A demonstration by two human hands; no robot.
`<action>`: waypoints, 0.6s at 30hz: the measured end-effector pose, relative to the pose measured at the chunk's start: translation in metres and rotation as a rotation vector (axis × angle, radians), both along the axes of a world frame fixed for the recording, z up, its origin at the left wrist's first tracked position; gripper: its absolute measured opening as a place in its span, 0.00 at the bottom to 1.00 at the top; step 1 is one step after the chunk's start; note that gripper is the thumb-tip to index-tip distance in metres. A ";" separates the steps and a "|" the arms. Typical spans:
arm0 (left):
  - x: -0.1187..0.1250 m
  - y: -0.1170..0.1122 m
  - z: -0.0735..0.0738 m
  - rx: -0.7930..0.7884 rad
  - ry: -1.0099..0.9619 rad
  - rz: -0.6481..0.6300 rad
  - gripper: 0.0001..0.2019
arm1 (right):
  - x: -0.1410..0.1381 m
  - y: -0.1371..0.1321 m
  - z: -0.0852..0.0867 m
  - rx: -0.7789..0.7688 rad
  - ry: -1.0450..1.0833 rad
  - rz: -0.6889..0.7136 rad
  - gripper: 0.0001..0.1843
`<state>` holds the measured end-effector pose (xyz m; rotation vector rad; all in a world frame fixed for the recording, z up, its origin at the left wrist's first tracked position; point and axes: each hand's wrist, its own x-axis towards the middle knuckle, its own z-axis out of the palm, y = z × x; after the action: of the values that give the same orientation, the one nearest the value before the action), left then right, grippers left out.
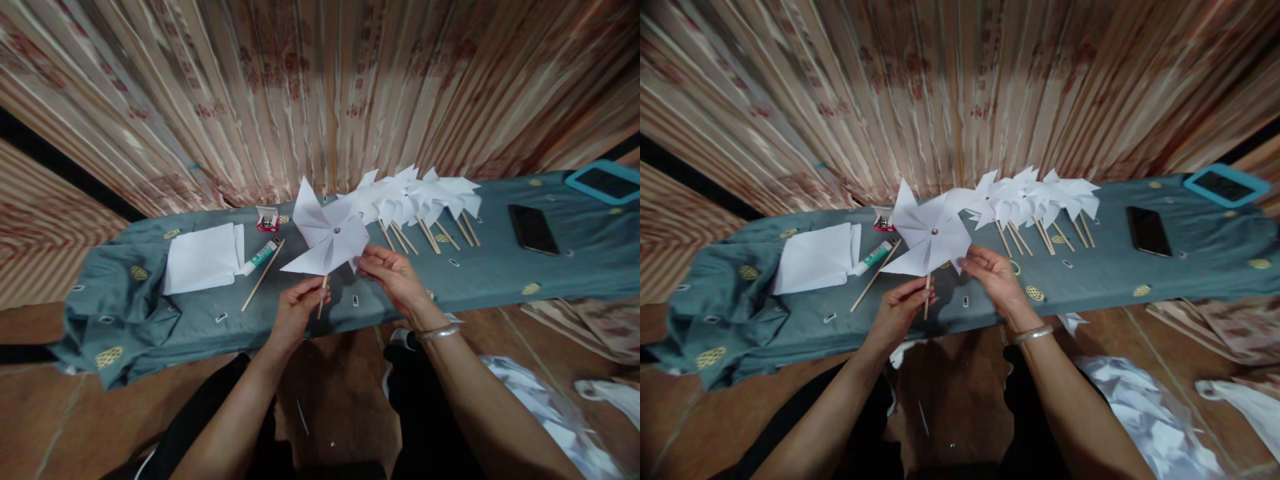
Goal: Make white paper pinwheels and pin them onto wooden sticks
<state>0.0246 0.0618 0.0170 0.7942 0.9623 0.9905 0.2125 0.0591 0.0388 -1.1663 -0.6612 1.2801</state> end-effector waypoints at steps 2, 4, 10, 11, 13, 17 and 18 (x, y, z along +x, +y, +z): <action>0.000 0.000 0.000 -0.007 -0.001 0.001 0.19 | 0.004 0.001 0.002 0.000 0.005 -0.031 0.24; 0.000 0.000 -0.001 -0.012 0.001 0.007 0.19 | 0.010 0.003 0.005 0.015 -0.001 -0.067 0.23; 0.001 -0.001 0.000 -0.016 0.032 -0.010 0.16 | 0.026 0.004 0.013 0.164 0.082 -0.224 0.19; 0.001 -0.002 0.001 -0.018 0.036 -0.015 0.17 | 0.028 0.003 0.013 0.172 0.110 -0.226 0.19; 0.001 -0.002 0.002 -0.027 0.036 -0.014 0.18 | 0.028 0.003 0.013 0.154 0.161 -0.209 0.17; 0.002 -0.001 0.003 -0.029 0.017 0.004 0.15 | 0.022 0.002 0.007 0.032 0.236 -0.179 0.19; 0.002 -0.001 0.002 -0.025 0.014 0.007 0.15 | 0.019 0.002 0.005 0.001 0.248 -0.175 0.19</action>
<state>0.0266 0.0609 0.0194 0.7779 0.9885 0.9784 0.2319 0.0612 0.0439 -1.0199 -0.3694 1.2481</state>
